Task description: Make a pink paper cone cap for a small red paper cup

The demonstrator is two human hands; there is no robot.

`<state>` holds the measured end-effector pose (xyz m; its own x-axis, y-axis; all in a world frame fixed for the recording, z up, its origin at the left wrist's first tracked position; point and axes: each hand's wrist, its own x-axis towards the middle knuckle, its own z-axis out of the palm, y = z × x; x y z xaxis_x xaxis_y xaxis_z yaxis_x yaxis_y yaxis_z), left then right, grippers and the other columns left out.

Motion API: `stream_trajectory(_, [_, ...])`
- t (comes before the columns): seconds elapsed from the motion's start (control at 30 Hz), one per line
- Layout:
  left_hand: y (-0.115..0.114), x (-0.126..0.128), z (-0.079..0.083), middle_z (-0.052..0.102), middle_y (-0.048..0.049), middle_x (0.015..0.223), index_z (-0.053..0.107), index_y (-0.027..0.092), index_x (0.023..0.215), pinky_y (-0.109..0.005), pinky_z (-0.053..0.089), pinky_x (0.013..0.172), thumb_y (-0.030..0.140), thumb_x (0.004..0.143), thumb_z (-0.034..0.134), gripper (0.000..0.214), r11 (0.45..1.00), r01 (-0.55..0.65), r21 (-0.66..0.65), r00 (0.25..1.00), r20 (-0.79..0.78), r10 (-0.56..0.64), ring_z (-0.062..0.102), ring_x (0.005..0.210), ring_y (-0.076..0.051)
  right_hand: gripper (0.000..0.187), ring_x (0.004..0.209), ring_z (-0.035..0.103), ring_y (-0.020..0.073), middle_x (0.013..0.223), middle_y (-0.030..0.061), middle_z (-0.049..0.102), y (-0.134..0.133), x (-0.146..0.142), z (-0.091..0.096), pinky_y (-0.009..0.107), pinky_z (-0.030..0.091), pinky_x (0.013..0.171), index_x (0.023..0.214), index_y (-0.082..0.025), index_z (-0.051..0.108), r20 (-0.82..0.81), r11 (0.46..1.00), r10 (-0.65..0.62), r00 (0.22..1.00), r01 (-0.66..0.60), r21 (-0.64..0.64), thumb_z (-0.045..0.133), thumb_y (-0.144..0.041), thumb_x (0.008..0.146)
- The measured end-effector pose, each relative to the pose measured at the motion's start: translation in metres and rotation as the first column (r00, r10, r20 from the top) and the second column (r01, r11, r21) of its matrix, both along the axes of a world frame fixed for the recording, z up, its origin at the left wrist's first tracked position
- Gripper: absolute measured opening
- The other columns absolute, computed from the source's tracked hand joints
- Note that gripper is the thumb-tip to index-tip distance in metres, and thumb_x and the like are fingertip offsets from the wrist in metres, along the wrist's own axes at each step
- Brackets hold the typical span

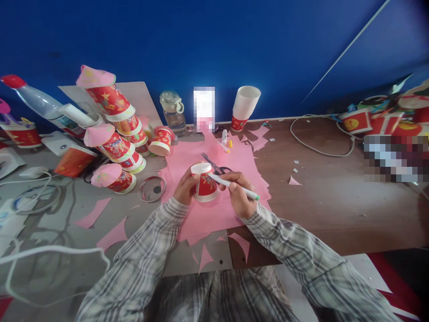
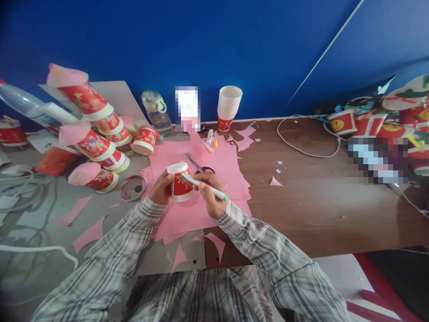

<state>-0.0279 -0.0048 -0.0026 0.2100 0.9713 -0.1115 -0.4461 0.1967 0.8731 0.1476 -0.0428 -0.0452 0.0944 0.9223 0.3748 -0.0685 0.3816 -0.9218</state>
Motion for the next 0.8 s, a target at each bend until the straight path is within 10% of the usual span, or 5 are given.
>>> stream_trajectory(0.23, [-0.002, 0.001, 0.005, 0.064, -0.0064, 0.097, 0.052, 0.019, 0.109, -0.037, 0.044, 0.079, 0.040, 0.061, 0.066, 0.055, 1.000, 0.007, 0.007, 1.000, -0.010, -0.007, 0.058, 0.086, -0.022, 0.038, 0.073, 0.079, 0.0232, 0.091, 0.0085, 0.089, -0.006, 0.000, 0.013, 0.042, 0.067, 0.070, 0.108, -0.024, 0.086, 0.111, 0.994, 0.032, 0.993, -0.044, 0.105, 0.078, -0.061, 0.108])
stream_trajectory(0.8, [-0.001, 0.000, 0.000, 0.063, -0.0078, 0.099, 0.051, 0.019, 0.109, -0.040, 0.045, 0.078, 0.041, 0.061, 0.066, 0.055, 1.000, 0.012, 0.015, 1.000, 0.011, -0.012, 0.058, 0.090, -0.026, 0.044, 0.068, 0.076, 0.0237, 0.070, -0.0012, 0.076, 0.006, -0.001, -0.007, 0.041, 0.064, 0.068, 0.100, -0.028, 0.083, -0.151, 0.994, -0.042, 0.988, 0.026, -0.110, 0.078, -0.072, 0.100])
